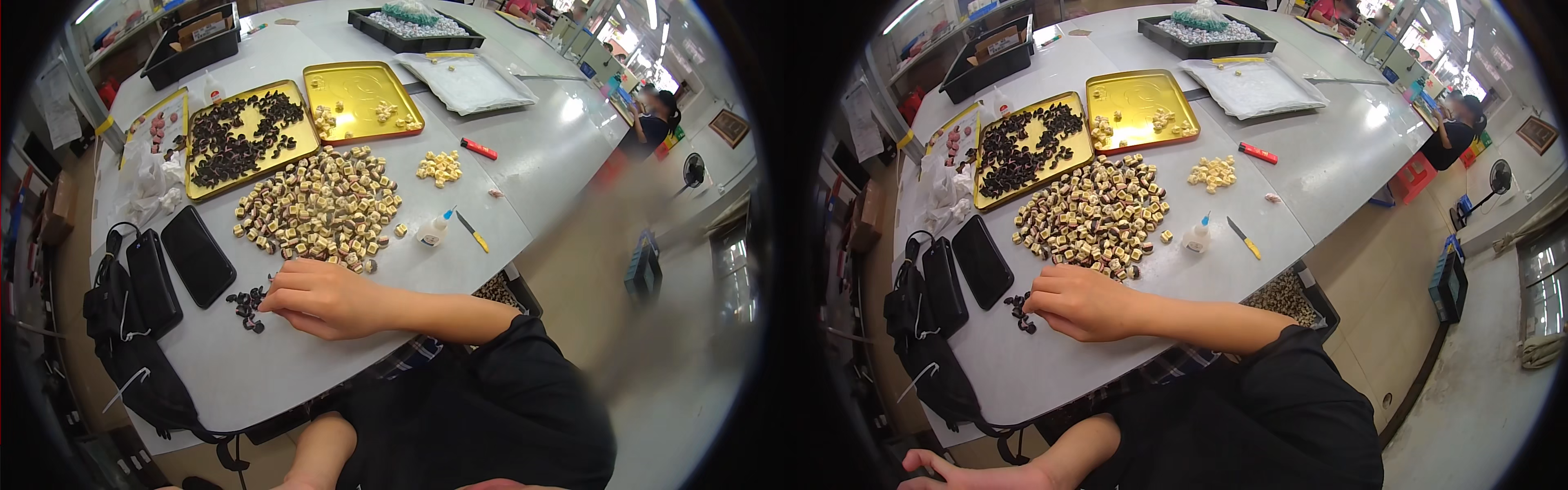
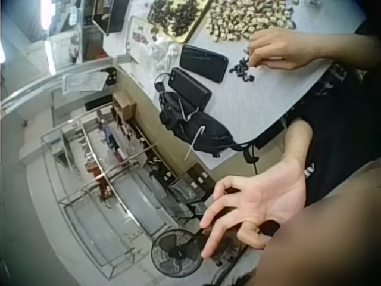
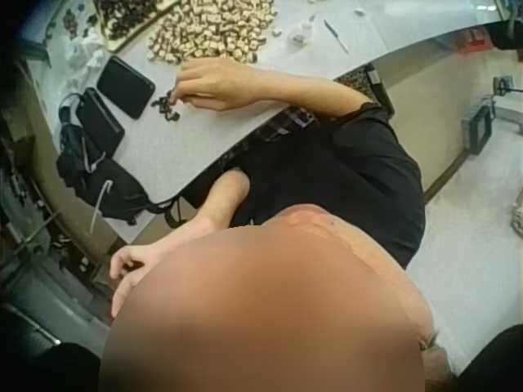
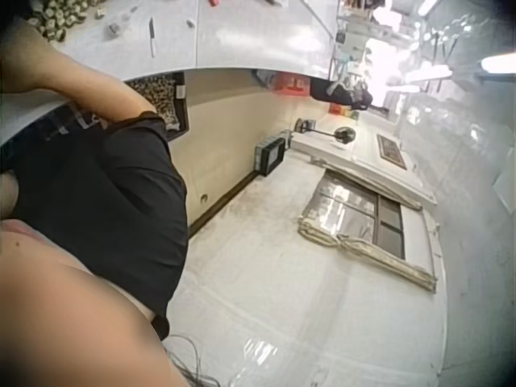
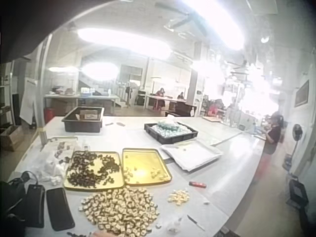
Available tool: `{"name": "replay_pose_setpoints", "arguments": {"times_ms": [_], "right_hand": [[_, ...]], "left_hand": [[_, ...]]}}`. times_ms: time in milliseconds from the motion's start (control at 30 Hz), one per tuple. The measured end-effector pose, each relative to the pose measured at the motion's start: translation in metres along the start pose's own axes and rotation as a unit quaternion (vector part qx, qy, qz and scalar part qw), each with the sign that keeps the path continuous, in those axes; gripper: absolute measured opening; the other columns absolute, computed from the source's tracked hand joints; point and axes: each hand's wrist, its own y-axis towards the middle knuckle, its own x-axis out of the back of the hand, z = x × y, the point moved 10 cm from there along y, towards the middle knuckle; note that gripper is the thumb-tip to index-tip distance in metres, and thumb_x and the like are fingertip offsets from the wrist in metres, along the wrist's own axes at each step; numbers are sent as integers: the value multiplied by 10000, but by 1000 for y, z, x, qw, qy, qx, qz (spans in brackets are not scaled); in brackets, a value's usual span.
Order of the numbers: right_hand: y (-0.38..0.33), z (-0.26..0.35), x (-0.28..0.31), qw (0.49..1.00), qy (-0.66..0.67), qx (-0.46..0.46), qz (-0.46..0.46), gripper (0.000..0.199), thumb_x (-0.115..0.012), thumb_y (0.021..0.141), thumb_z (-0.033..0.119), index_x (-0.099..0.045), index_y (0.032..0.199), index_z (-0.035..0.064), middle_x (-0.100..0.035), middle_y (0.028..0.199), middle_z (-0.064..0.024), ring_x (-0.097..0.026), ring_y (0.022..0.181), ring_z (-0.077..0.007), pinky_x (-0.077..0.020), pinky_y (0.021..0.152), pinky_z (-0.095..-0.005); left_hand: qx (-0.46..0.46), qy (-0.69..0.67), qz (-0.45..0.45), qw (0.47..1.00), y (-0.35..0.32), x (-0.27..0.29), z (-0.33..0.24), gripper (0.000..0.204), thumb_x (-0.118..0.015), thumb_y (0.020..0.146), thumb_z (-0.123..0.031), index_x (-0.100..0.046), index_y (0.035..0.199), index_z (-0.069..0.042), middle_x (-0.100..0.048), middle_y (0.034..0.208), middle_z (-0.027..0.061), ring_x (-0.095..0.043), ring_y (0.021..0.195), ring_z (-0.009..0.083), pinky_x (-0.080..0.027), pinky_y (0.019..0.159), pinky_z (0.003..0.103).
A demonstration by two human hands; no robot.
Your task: Apply glue to small black plastic components and attach them to gold decorative pieces.
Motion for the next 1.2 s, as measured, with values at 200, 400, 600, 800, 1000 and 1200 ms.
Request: {"name": "replay_pose_setpoints", "arguments": {"times_ms": [200,400,600,800,1000,1200], "right_hand": [[4,3,-9,1000,14,12,13,264,-594,693,-31,-560,946,37,-530,826,-87,-521,783,-259,-433,672,-348],[0,-5,-3,998,-12,-31,45,256,-594,702,-33,-574,945,44,-547,817,-91,-535,769,-266,-435,671,-340],[3,-6,-36,990,-73,-40,114,198,-617,713,-7,-574,898,50,-537,792,-73,-522,764,-254,-438,660,-335],[-1,-11,-44,979,-149,-66,125,167,-628,712,9,-564,860,52,-516,791,-70,-516,766,-249,-442,656,-333],[-4,-17,-43,982,-121,-82,119,154,-615,715,5,-549,850,44,-506,818,-78,-526,762,-253,-452,654,-339],[-11,-22,-42,981,-103,-97,132,155,-598,722,-7,-546,861,35,-508,817,-87,-543,752,-264,-460,641,-351]], "left_hand": [[-9,46,0,999,1,4,-10,318,-441,862,-431,-624,931,-180,-220,1453,-87,-277,1260,197,-130,976,458],[104,-55,-87,989,-69,48,46,457,-664,729,-441,-483,1075,-204,-17,1486,68,-141,1331,284,-236,980,505],[153,105,72,980,-101,69,72,168,-700,738,-243,-618,804,-112,-579,1063,85,-493,960,251,-401,815,407],[405,43,28,913,-138,56,113,98,-587,824,-54,-614,850,37,-637,908,174,-612,750,213,-451,645,263],[455,57,59,887,-150,50,122,89,-575,825,10,-620,880,65,-643,910,203,-618,619,174,-450,567,220],[387,75,113,912,-149,45,119,100,-598,757,110,-619,836,53,-623,859,138,-591,685,148,-460,599,212]]}}
